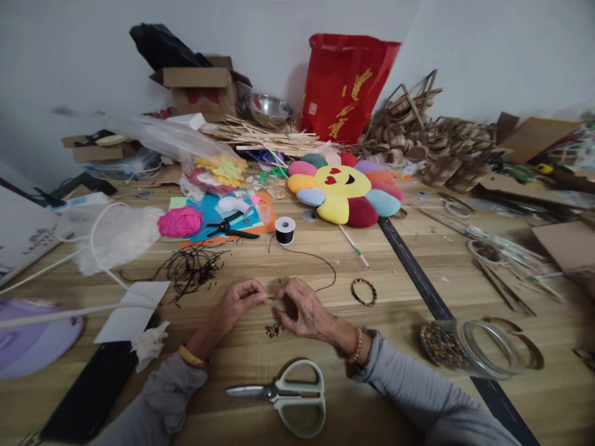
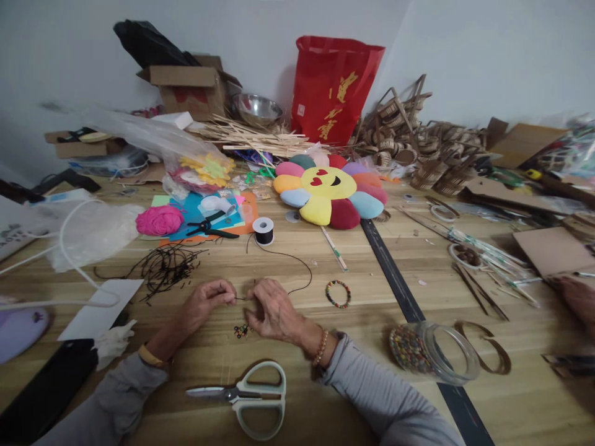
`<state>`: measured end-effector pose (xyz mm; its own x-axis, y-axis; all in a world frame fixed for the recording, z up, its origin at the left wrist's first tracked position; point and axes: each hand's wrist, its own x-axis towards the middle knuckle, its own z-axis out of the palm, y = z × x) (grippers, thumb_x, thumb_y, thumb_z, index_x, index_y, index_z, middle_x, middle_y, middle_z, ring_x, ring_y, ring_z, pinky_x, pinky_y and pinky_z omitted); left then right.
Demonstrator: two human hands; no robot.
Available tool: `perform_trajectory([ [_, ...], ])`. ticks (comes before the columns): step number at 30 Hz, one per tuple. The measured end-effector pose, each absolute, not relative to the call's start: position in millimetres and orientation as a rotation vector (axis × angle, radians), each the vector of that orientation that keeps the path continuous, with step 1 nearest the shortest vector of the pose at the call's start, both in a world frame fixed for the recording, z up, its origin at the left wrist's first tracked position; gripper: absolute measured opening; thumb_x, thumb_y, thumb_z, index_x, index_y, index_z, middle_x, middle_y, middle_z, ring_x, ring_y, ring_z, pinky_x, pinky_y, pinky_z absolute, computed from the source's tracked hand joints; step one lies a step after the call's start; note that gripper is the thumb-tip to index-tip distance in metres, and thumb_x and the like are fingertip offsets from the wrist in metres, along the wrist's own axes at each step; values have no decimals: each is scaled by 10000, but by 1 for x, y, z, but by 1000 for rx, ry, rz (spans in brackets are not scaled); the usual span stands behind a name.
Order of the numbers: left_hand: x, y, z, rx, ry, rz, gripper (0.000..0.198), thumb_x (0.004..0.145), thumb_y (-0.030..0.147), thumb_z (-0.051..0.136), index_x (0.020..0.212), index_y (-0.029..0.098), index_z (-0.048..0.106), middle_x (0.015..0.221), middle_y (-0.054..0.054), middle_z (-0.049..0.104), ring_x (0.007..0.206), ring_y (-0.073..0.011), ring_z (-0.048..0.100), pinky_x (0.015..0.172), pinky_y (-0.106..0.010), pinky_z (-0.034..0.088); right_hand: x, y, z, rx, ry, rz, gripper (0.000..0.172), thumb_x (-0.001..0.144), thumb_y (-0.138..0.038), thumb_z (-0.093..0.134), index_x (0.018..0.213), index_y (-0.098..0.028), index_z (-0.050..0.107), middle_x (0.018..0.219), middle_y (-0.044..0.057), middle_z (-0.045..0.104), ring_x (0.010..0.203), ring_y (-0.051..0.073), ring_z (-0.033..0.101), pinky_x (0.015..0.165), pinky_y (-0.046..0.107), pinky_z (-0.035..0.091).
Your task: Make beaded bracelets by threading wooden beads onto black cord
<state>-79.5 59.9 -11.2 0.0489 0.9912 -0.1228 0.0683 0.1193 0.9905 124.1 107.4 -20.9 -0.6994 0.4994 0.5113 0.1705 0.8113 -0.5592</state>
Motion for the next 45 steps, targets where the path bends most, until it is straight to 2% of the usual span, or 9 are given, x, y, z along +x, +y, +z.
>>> perform_trajectory([
  [4, -77, 59, -11, 1190, 1199, 1012, 165, 718, 300, 690, 693, 149, 632, 706, -12, 679, 700, -161, 628, 700, -266, 478, 125, 107, -20, -449, -2315, 704, 252, 810, -277, 623, 1000, -185, 484, 901, 81, 556, 860, 216, 514, 780, 348, 446],
  [9, -73, 58, -12, 1244, 1154, 923, 196, 696, 320, 719, 691, 137, 649, 750, -41, 705, 749, -176, 633, 739, -286, 481, 125, 109, -19, -405, -2296, 786, 168, 877, -283, 585, 989, -187, 504, 889, 73, 594, 854, 194, 545, 785, 332, 447],
  [13, -73, 57, -14, 1295, 1145, 933, 214, 706, 336, 713, 684, 133, 650, 726, -33, 670, 718, -160, 602, 707, -272, 460, 126, 110, -20, -361, -2285, 795, 101, 905, -281, 553, 919, -185, 524, 816, 50, 605, 778, 173, 546, 745, 312, 446],
  [19, -72, 57, -10, 1365, 1199, 922, 254, 707, 373, 700, 660, 134, 629, 685, -18, 610, 683, -148, 551, 660, -258, 433, 126, 111, -23, -337, -2274, 765, 109, 927, -273, 519, 896, -174, 556, 784, 49, 611, 750, 164, 548, 722, 302, 447],
  [27, -75, 53, -11, 1466, 1315, 840, 193, 733, 314, 648, 679, 128, 644, 684, -24, 610, 662, -147, 549, 638, -251, 431, 127, 111, -23, -328, -2294, 743, 110, 931, -221, 495, 886, -169, 582, 810, 64, 631, 775, 168, 552, 740, 311, 462],
  [31, -80, 52, -4, 1643, 1254, 651, 139, 722, 275, 665, 696, 142, 693, 651, -19, 623, 597, -128, 532, 564, -221, 417, 127, 110, -23, -374, -2273, 737, 114, 928, -205, 488, 864, -168, 575, 790, 60, 609, 753, 166, 542, 720, 298, 466],
  [35, -80, 53, 5, 1793, 1174, 544, 72, 719, 209, 663, 718, 164, 719, 674, -18, 644, 605, -122, 555, 559, -199, 424, 126, 110, -21, -386, -2250, 736, 119, 927, -202, 481, 837, -173, 555, 765, 52, 595, 727, 162, 540, 702, 289, 465],
  [45, -70, 49, -1, 1983, 1276, 531, 111, 693, 123, 619, 728, 184, 706, 659, -6, 624, 582, -124, 536, 553, -210, 382, 125, 110, -22, -410, -2253, 737, 140, 929, -212, 460, 814, -180, 533, 747, 47, 580, 731, 165, 543, 703, 290, 463],
])
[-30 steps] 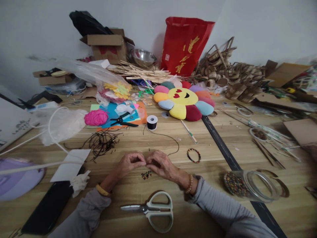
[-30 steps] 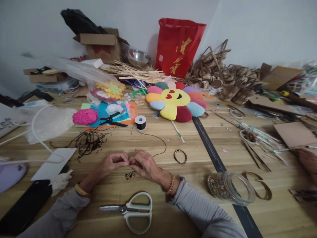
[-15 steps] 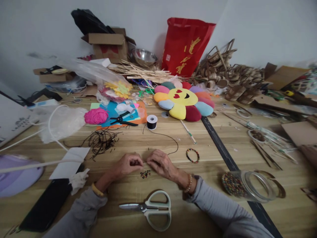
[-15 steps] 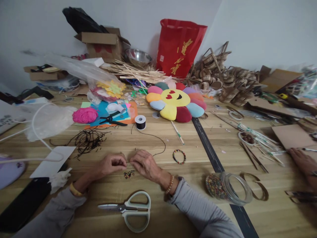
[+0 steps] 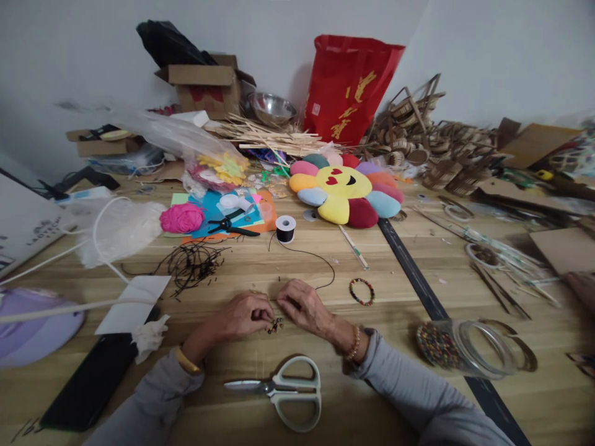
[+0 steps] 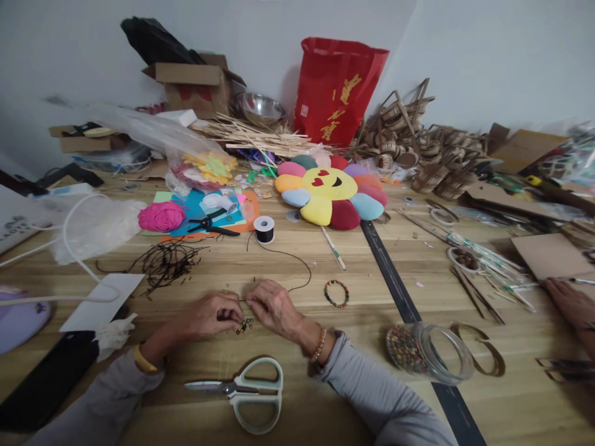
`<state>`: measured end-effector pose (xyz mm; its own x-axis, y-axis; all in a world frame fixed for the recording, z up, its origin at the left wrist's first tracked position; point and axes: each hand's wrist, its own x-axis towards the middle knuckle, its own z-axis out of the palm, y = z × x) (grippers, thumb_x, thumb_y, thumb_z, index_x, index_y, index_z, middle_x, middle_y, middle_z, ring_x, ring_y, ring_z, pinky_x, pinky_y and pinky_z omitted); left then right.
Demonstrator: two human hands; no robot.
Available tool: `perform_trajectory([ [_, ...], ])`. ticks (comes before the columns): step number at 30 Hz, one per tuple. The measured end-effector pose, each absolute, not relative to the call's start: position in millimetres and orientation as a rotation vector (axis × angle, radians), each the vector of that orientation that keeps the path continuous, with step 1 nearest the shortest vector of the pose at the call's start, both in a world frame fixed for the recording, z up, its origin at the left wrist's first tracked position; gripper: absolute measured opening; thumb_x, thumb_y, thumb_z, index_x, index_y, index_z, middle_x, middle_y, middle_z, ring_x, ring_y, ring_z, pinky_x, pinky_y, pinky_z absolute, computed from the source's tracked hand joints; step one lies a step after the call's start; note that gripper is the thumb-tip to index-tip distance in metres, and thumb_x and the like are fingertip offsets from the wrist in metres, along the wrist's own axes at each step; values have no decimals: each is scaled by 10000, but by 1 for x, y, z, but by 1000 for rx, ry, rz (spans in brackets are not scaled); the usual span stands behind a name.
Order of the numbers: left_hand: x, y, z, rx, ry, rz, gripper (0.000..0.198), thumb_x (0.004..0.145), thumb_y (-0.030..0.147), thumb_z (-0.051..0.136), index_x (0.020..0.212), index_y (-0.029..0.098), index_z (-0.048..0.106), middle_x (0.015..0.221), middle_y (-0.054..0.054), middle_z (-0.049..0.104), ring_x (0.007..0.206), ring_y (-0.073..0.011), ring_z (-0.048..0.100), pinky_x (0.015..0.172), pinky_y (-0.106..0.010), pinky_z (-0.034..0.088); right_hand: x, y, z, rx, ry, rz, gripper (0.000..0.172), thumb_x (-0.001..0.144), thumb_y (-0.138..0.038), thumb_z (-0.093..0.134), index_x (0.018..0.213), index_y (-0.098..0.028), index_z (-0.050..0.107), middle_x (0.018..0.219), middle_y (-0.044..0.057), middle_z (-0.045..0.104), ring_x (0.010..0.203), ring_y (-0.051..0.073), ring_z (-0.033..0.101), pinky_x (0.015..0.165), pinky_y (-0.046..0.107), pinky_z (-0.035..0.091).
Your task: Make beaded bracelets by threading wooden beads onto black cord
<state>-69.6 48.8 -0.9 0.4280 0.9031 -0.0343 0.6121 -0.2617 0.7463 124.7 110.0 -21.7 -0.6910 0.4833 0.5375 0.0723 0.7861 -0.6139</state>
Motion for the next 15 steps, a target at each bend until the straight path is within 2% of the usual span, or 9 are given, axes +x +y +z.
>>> perform_trajectory([
  [9, -68, 47, -10, 2117, 1315, 515, 99, 765, 171, 600, 743, 198, 693, 686, -13, 614, 634, -151, 535, 618, -239, 379, 125, 110, -20, -425, -2282, 704, 141, 930, -203, 456, 808, -182, 523, 752, 52, 586, 732, 169, 546, 704, 293, 468],
  [15, -65, 48, -4, 2085, 1348, 526, 109, 743, 163, 598, 703, 201, 692, 631, -5, 595, 589, -138, 514, 583, -230, 382, 125, 110, -21, -421, -2279, 711, 143, 928, -194, 455, 805, -181, 526, 753, 50, 583, 733, 167, 540, 704, 291, 462],
])
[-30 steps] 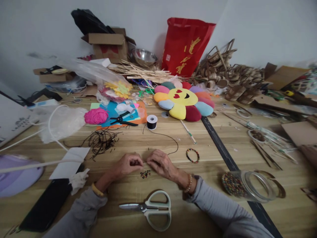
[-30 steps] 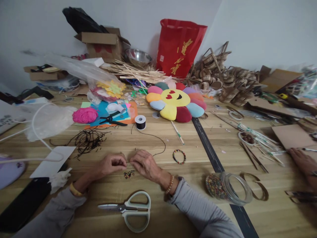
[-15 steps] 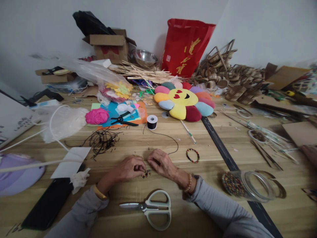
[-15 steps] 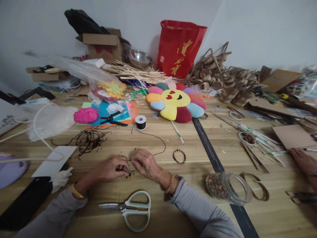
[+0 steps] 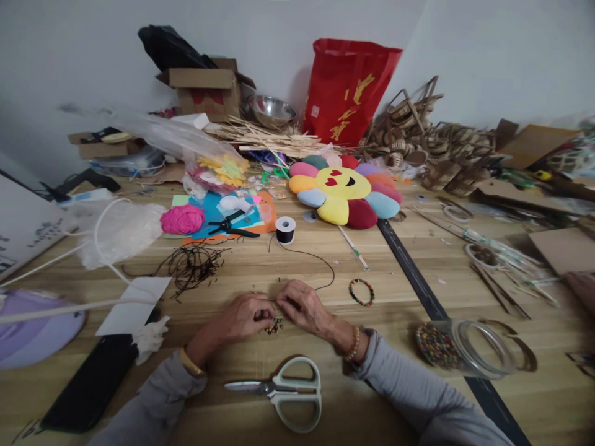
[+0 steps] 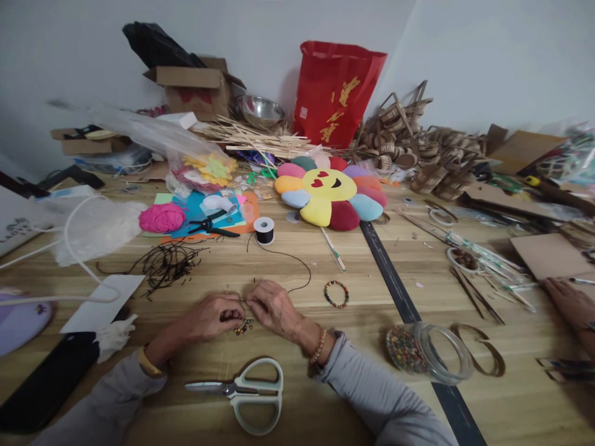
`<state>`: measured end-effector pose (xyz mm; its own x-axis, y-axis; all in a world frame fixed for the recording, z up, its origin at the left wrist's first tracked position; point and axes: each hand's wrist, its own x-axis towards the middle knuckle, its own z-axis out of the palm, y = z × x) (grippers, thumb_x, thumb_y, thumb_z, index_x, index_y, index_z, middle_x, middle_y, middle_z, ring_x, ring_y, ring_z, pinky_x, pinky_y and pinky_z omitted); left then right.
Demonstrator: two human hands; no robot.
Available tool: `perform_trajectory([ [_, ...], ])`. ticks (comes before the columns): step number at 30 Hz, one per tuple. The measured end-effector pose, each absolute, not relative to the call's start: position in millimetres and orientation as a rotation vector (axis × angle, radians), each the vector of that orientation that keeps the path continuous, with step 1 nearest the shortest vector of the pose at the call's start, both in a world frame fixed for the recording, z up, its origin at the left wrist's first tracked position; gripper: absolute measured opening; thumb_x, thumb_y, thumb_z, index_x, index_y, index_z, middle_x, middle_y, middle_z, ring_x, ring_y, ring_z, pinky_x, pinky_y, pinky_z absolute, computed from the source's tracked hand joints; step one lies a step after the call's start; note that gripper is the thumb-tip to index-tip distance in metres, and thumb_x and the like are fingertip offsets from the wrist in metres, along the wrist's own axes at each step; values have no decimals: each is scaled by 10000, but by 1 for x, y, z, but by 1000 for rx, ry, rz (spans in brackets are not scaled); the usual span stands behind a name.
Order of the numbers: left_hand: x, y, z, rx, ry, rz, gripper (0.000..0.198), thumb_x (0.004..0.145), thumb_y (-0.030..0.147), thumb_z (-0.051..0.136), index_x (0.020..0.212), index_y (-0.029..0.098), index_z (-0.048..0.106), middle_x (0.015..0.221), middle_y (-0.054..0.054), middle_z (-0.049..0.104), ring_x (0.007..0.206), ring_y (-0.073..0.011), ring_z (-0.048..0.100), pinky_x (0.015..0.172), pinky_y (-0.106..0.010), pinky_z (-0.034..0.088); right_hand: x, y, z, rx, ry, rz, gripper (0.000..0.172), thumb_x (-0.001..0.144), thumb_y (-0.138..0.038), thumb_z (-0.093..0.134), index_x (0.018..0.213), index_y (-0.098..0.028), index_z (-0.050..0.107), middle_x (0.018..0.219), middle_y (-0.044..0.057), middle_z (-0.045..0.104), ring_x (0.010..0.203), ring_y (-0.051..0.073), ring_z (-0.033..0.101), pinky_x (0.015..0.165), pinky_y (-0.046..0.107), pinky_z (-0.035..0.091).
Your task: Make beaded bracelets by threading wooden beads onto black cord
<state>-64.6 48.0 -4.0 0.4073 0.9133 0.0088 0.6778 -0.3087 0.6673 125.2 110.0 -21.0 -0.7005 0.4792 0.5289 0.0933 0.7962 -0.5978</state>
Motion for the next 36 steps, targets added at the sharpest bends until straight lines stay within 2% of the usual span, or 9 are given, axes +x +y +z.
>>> perform_trajectory([
  [7, -72, 53, -11, 1599, 1367, 717, 114, 711, 239, 620, 713, 148, 688, 635, -12, 634, 543, -110, 520, 506, -197, 398, 125, 110, -21, -414, -2257, 705, 135, 924, -190, 460, 811, -180, 532, 734, 44, 571, 710, 164, 526, 684, 286, 450],
  [11, -80, 56, -17, 1436, 1341, 819, 156, 695, 279, 649, 735, 132, 683, 727, -48, 690, 658, -148, 604, 630, -245, 483, 124, 109, -20, -403, -2235, 714, 125, 919, -185, 474, 808, -180, 532, 736, 43, 573, 702, 162, 521, 685, 285, 450],
  [22, -87, 59, -20, 1354, 1324, 871, 230, 664, 323, 722, 756, 114, 694, 701, -41, 701, 647, -158, 614, 624, -251, 492, 125, 110, -21, -390, -2282, 711, 126, 924, -195, 470, 828, -172, 547, 773, 58, 596, 741, 166, 541, 707, 290, 459],
  [36, -86, 58, -22, 1365, 1302, 852, 217, 677, 314, 711, 765, 115, 697, 738, -59, 713, 683, -165, 631, 669, -268, 502, 125, 110, -20, -388, -2292, 724, 125, 919, -188, 470, 828, -175, 555, 770, 57, 600, 742, 170, 541, 719, 300, 458],
])
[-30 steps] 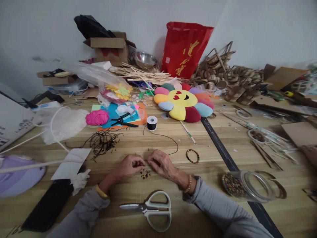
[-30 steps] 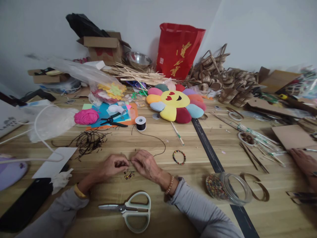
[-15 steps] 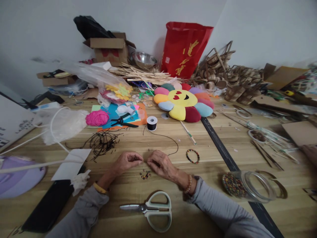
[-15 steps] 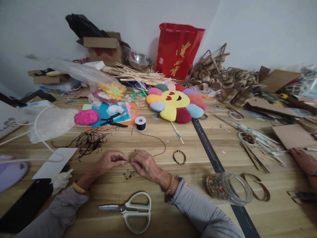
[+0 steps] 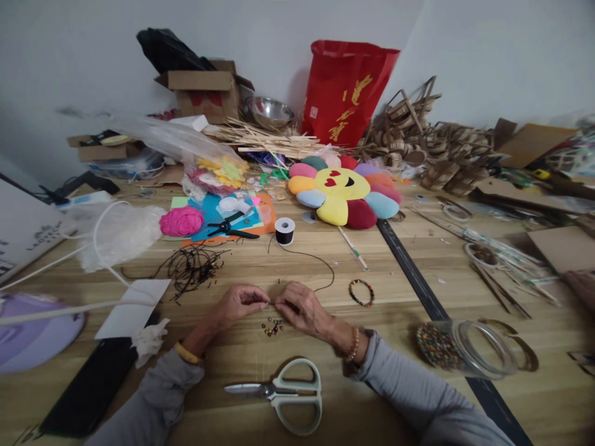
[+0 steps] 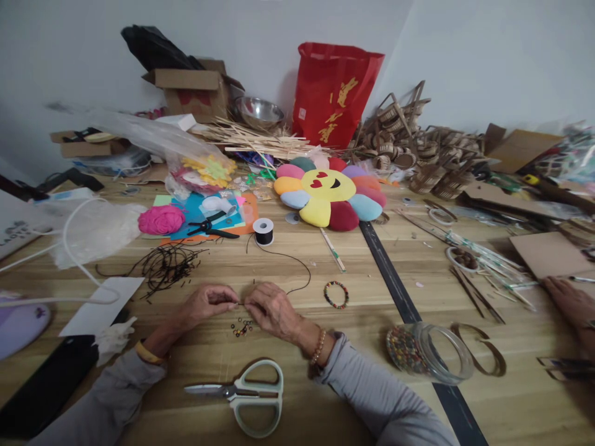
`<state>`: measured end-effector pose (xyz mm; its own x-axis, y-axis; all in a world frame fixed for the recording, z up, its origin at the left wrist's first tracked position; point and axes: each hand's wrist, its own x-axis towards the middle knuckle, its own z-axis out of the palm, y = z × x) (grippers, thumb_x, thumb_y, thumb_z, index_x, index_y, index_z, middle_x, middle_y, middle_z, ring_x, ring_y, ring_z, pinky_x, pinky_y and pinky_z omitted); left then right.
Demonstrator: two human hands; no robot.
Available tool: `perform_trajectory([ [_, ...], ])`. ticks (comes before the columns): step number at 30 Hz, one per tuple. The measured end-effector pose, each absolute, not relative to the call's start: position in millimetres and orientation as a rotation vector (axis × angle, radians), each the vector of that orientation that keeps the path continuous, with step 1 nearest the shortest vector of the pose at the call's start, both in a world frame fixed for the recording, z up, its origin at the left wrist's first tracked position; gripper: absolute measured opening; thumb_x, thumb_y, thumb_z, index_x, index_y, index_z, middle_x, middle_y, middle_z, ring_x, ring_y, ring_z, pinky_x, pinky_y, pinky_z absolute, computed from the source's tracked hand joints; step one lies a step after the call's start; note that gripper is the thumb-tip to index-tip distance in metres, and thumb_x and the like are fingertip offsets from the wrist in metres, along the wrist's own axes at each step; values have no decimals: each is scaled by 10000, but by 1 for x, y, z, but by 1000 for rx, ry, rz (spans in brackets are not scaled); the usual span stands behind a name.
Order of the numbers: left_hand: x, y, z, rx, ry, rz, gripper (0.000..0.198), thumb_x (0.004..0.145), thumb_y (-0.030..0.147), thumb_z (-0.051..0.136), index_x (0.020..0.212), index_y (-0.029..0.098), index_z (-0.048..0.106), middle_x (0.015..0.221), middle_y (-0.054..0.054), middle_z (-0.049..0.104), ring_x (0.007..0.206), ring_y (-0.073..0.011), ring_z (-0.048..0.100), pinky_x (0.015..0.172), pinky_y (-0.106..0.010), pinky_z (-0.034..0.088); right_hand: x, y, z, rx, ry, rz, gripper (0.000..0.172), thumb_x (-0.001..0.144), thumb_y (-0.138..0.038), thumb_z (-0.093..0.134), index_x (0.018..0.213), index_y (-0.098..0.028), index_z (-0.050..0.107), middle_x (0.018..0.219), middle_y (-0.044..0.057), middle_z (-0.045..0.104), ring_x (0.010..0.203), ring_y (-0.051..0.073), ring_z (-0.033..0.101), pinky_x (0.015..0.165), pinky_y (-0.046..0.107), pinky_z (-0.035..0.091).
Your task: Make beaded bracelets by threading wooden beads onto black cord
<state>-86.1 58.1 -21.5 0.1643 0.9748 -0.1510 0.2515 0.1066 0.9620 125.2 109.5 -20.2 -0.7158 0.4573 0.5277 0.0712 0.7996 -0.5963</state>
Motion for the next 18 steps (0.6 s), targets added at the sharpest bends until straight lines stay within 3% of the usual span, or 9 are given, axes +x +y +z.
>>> perform_trajectory([
  [18, -84, 58, -21, 1412, 1312, 836, 203, 692, 316, 697, 772, 130, 705, 762, -65, 722, 712, -176, 642, 691, -277, 511, 124, 110, -24, -388, -2306, 715, 120, 921, -188, 468, 849, -175, 563, 783, 56, 606, 750, 166, 549, 731, 305, 467],
])
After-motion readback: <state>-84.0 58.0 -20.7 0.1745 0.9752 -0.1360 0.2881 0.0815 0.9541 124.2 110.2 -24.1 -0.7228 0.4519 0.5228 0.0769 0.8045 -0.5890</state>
